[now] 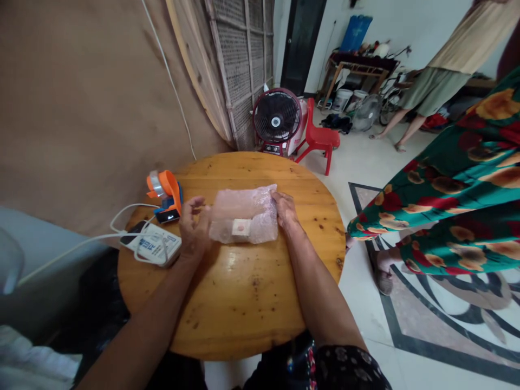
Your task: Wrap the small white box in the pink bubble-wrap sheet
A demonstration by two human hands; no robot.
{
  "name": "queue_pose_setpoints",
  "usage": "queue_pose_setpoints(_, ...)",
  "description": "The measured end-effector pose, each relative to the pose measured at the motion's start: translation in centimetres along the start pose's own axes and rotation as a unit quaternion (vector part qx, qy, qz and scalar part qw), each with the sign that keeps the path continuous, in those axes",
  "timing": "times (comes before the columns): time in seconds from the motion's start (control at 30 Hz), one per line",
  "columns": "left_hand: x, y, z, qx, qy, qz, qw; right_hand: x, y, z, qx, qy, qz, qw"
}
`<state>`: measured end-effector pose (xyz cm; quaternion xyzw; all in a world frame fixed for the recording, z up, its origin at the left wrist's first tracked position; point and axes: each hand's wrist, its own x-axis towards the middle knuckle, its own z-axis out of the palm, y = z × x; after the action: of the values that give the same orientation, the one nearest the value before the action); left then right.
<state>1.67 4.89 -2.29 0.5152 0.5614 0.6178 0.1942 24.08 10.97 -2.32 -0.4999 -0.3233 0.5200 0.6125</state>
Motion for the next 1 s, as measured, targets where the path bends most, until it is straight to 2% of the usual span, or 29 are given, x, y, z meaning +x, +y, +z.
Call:
queue_pose_setpoints(0.1, -0.7, 1.1, -0.5, 0.078, -0.071, 0.132, 0.986, 0.2, 0.1, -0.2, -0.006, -0.009, -0.001, 1.0)
queue_pose_setpoints(0.17, -1.0, 1.6, -0.7, 0.09, -0.107, 0.172, 0.975, 0.3, 0.1, -0.4, -0.013, -0.005, -0.005, 1.0)
queue_pose_setpoints(0.23, -1.3, 2.0, -0.9, 0.092, -0.079, 0.163, 0.979, 0.4, 0.1, -0.7, -0.022, -0.001, -0.009, 1.0)
queue_pose_setpoints(0.33, -1.7, 2.5, -1.7, 0.083, 0.021, 0.121, 0.989, 0.6, 0.0, -0.9, -0.046, 0.0, -0.015, 0.999)
queue_pose_setpoints(0.37, -1.9, 2.8, -2.0, 0.077, 0.038, 0.123, 0.989, 0.6, 0.0, -1.0, -0.056, 0.0, -0.017, 0.998)
queue_pose_setpoints(0.4, -2.1, 3.0, -2.2, 0.07, 0.027, 0.138, 0.988, 0.7, 0.0, -1.0, -0.066, -0.002, -0.019, 0.998)
queue_pose_setpoints(0.47, -2.5, 3.4, -2.3, 0.059, -0.043, 0.195, 0.978, 0.7, 0.1, -1.0, -0.078, -0.004, -0.018, 0.997)
queue_pose_setpoints(0.53, -2.7, 3.6, -1.9, 0.07, -0.158, 0.25, 0.953, 0.7, 0.1, -0.9, -0.079, -0.007, -0.016, 0.997)
queue_pose_setpoints(0.6, -2.4, 3.4, -1.4, 0.107, -0.24, 0.261, 0.929, 0.4, 0.1, -0.7, -0.072, -0.01, -0.013, 0.997)
queue_pose_setpoints(0.67, -1.9, 3.1, -1.0, 0.148, -0.271, 0.232, 0.922, 0.1, -0.1, -0.5, -0.059, -0.016, -0.012, 0.998)
queue_pose_setpoints(0.8, -1.1, 2.8, -1.7, 0.171, -0.263, 0.136, 0.94, -0.5, -0.5, -0.2, -0.05, -0.02, -0.011, 0.998)
queue_pose_setpoints(0.87, -1.0, 2.9, -2.5, 0.118, -0.274, 0.074, 0.952, -0.5, -0.7, -0.1, -0.057, -0.016, -0.014, 0.998)
queue_pose_setpoints(0.93, -1.2, 3.1, -3.2, 0.026, -0.312, 0.002, 0.95, -0.4, -0.7, -0.2, -0.066, -0.016, -0.015, 0.998)
queue_pose_setpoints(0.97, -1.3, 3.2, -3.4, -0.024, -0.349, -0.039, 0.936, -0.3, -0.7, -0.2, -0.069, -0.018, -0.014, 0.997)
queue_pose_setpoints(1.0, -1.4, 3.3, -3.6, -0.069, -0.399, -0.085, 0.91, -0.3, -0.7, -0.3, -0.071, -0.019, -0.012, 0.997)
